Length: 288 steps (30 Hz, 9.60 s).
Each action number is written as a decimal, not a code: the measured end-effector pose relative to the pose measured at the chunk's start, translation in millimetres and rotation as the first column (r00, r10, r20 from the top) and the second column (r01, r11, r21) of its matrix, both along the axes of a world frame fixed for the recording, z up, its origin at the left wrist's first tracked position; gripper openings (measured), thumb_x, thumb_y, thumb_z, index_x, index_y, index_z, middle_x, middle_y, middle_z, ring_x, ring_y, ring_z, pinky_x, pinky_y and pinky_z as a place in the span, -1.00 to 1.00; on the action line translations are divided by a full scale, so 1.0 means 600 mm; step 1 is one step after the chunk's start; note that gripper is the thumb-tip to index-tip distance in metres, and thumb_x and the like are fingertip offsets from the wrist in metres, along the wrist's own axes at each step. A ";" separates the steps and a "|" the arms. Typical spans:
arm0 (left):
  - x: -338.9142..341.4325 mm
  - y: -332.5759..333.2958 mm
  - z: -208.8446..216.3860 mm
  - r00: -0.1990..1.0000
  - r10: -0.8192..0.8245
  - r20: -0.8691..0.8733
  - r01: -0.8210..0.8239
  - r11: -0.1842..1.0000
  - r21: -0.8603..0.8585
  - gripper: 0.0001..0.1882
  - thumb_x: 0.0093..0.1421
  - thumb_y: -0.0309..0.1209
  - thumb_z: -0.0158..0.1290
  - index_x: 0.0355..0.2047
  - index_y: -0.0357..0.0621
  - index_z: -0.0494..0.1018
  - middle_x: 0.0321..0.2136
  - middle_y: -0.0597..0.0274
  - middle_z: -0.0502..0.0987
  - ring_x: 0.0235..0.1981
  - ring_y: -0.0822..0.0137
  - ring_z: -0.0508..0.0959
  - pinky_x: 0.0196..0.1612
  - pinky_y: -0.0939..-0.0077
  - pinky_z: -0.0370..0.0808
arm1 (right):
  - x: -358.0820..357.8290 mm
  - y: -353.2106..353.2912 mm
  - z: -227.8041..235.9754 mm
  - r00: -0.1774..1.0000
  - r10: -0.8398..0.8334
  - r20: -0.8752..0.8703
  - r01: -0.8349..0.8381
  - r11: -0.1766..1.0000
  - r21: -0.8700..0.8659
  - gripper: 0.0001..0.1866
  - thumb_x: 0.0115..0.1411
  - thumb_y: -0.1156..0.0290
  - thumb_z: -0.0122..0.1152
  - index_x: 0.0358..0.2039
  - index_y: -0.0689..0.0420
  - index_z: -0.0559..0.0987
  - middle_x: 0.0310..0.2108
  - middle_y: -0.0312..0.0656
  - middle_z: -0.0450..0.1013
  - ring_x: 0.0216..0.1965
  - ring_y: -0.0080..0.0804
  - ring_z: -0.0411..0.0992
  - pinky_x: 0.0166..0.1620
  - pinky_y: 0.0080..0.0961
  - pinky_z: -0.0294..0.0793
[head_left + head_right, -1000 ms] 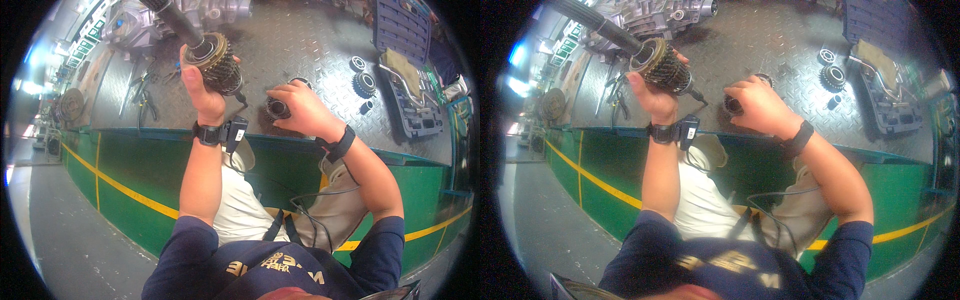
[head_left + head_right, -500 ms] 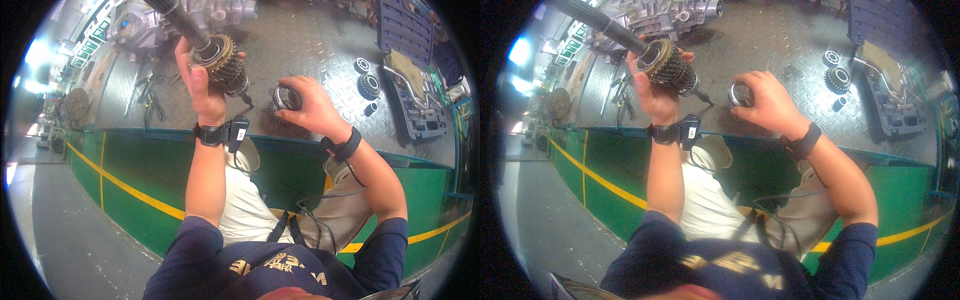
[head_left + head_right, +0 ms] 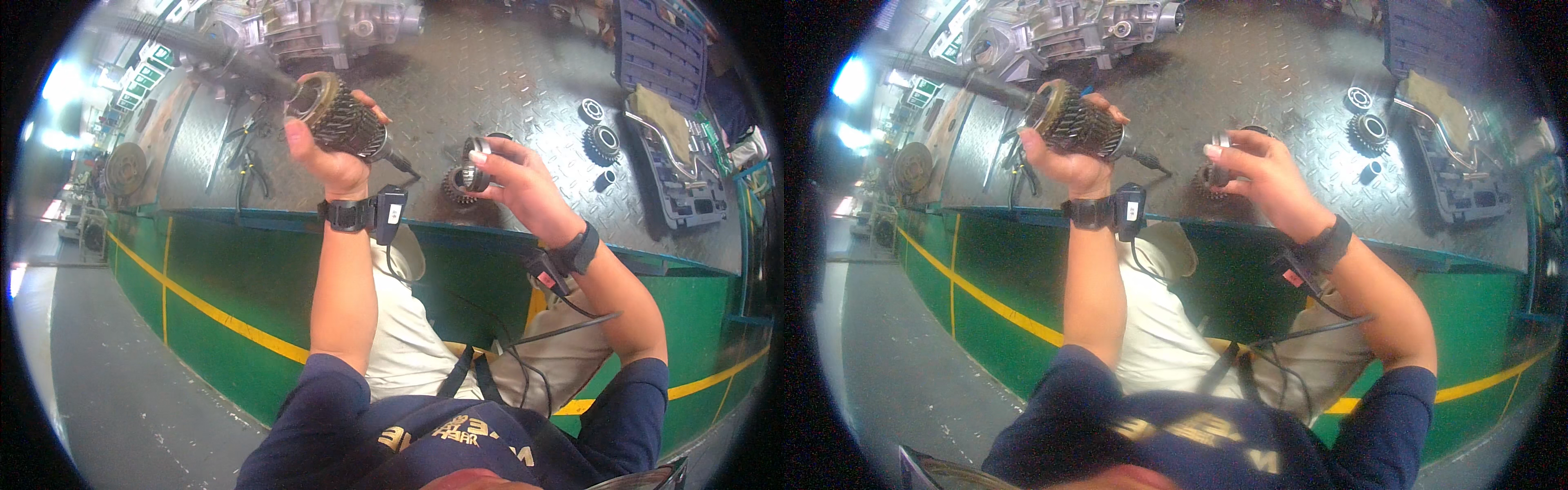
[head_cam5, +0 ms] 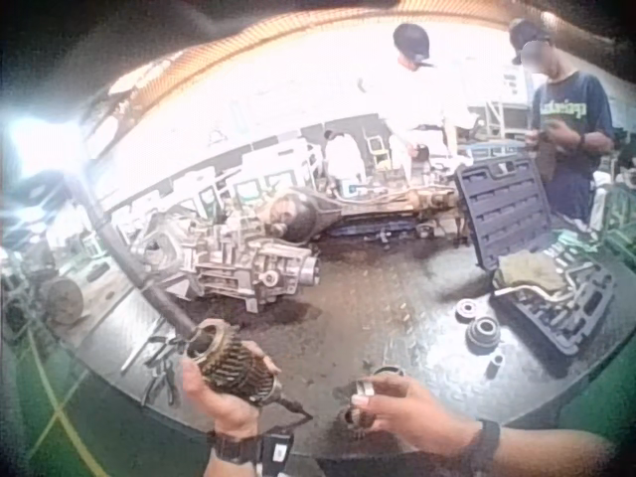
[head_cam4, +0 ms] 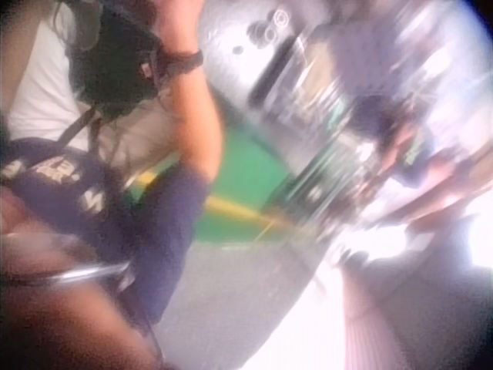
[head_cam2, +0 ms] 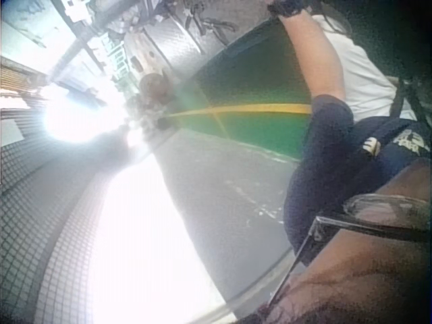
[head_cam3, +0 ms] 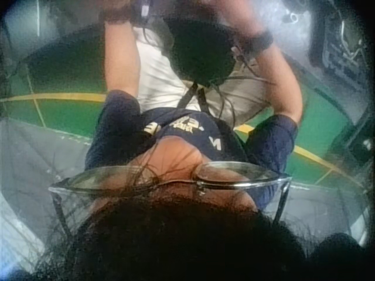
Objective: The person slides several gears and collars onto a metal shaft by hand while holding the assembly over a workbench.
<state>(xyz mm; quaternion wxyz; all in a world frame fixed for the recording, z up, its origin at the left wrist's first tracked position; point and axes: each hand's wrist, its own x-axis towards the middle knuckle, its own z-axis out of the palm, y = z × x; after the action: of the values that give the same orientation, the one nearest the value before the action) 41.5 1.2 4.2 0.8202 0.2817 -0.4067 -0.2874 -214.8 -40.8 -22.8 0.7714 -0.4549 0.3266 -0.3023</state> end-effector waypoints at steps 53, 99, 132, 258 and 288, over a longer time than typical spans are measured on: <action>-0.116 0.011 0.035 0.759 -0.071 -0.647 0.041 0.997 -0.061 -0.11 0.18 0.61 -0.32 0.03 0.16 0.47 -0.41 -0.06 0.59 -0.49 -0.08 0.57 -0.28 -0.16 0.56 | 0.077 0.076 0.054 0.817 -0.391 0.423 0.172 0.866 0.469 -0.66 0.41 0.31 0.24 0.12 0.18 0.52 -0.01 -0.14 0.49 0.07 -0.19 0.55 0.16 -0.19 0.68; -0.103 0.003 0.021 0.886 -0.026 -0.464 -0.005 0.998 -0.066 -0.11 0.25 0.51 -0.36 0.02 -0.03 0.47 -0.35 -0.12 0.56 -0.36 -0.03 0.58 -0.23 -0.09 0.58 | -0.196 -0.046 0.072 0.611 -0.660 -0.437 0.063 0.591 -0.804 -0.62 0.14 0.40 0.36 0.00 0.13 0.73 -0.27 0.00 0.67 -0.36 -0.20 0.65 -0.16 -0.29 0.66; -0.122 0.006 0.010 0.903 -0.062 -0.426 0.032 0.997 -0.077 -0.06 0.25 0.53 -0.40 0.15 -0.04 0.37 -0.42 -0.17 0.60 -0.45 -0.06 0.59 -0.30 -0.07 0.53 | -0.140 -0.001 0.111 0.569 -0.774 0.279 0.413 -0.025 -0.911 -0.59 0.16 0.44 0.55 0.00 0.19 0.60 -0.20 -0.25 0.56 -0.21 -0.52 0.54 -0.14 -0.57 0.51; -0.145 0.028 0.038 0.647 -0.340 -0.682 0.339 0.930 -0.141 -0.56 0.51 -0.10 -0.05 -0.22 -0.27 0.56 -0.30 -0.07 0.68 -0.25 0.11 0.72 -0.09 0.22 0.68 | -0.009 0.041 0.162 0.997 -0.055 -0.061 0.002 0.757 -0.653 -0.15 0.09 0.43 0.51 0.35 0.36 0.33 0.34 0.12 0.33 0.24 -0.10 0.47 0.21 -0.23 0.54; -0.132 0.026 0.021 0.795 -0.306 -0.523 0.325 0.944 -0.058 -0.56 0.52 -0.11 -0.10 -0.20 -0.26 0.55 -0.26 -0.08 0.67 -0.17 0.02 0.72 0.01 0.11 0.66 | -0.010 0.001 0.124 0.994 -0.079 -0.069 -0.041 0.322 -0.946 -0.20 -0.14 0.75 0.50 0.20 0.25 0.45 0.30 0.26 0.36 0.35 0.05 0.35 0.35 -0.13 0.37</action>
<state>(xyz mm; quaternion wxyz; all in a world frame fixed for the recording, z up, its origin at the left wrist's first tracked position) -37.4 16.9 16.7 0.8353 0.1349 -0.2032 -0.4927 -220.8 -40.2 51.5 0.3407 -0.8298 0.1338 -0.4212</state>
